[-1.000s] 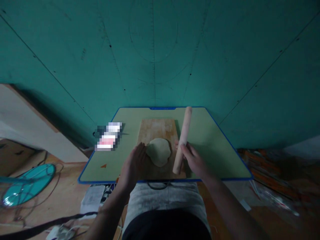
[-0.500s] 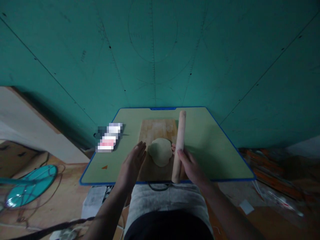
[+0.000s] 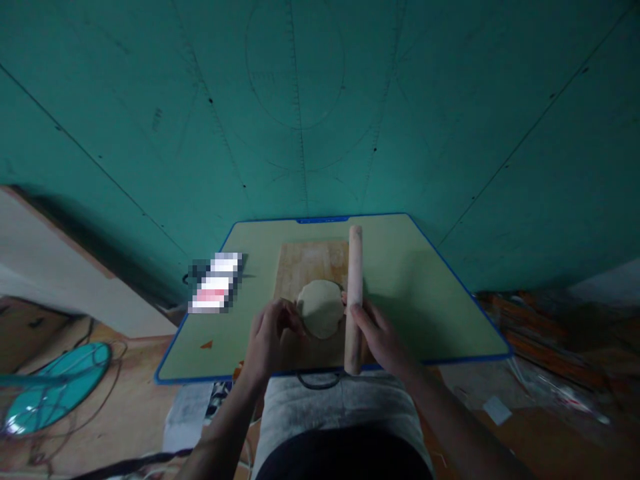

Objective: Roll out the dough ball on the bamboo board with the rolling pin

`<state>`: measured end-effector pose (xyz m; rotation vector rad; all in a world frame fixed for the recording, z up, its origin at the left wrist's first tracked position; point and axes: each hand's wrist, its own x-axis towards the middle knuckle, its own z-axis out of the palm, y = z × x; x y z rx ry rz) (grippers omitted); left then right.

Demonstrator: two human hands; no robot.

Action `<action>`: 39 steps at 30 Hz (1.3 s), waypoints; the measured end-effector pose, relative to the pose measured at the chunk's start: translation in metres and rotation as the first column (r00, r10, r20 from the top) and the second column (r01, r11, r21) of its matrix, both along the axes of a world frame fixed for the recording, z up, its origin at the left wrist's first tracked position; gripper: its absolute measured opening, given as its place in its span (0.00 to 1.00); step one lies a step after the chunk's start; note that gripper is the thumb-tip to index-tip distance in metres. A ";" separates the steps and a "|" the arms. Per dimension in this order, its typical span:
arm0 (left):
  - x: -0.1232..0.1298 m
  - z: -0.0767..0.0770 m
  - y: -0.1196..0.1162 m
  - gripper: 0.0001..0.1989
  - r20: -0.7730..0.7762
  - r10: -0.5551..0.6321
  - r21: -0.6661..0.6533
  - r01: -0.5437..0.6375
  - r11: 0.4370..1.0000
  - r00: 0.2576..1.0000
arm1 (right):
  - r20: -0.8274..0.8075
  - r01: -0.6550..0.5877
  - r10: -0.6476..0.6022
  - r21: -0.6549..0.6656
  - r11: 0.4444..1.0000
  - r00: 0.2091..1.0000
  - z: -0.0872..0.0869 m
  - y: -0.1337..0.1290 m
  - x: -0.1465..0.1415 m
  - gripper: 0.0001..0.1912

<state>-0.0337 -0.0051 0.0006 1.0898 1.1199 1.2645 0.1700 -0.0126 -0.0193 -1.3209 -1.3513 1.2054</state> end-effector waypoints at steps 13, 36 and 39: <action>0.011 0.011 -0.010 0.19 -0.216 -0.002 -0.003 0.002 1.000 0.976 | 0.027 -0.043 0.043 -0.008 0.999 0.999 0.011 -0.002 -0.002 0.21; -0.014 0.012 -0.021 0.25 -0.936 -0.143 -0.138 0.037 0.990 0.322 | -0.040 -0.016 0.016 -0.004 1.000 0.999 0.003 0.000 -0.003 0.23; -0.004 0.011 -0.022 0.25 -0.969 -0.199 -0.191 0.065 0.980 0.149 | -0.038 -0.027 0.027 -0.006 1.000 0.999 0.004 0.000 -0.002 0.23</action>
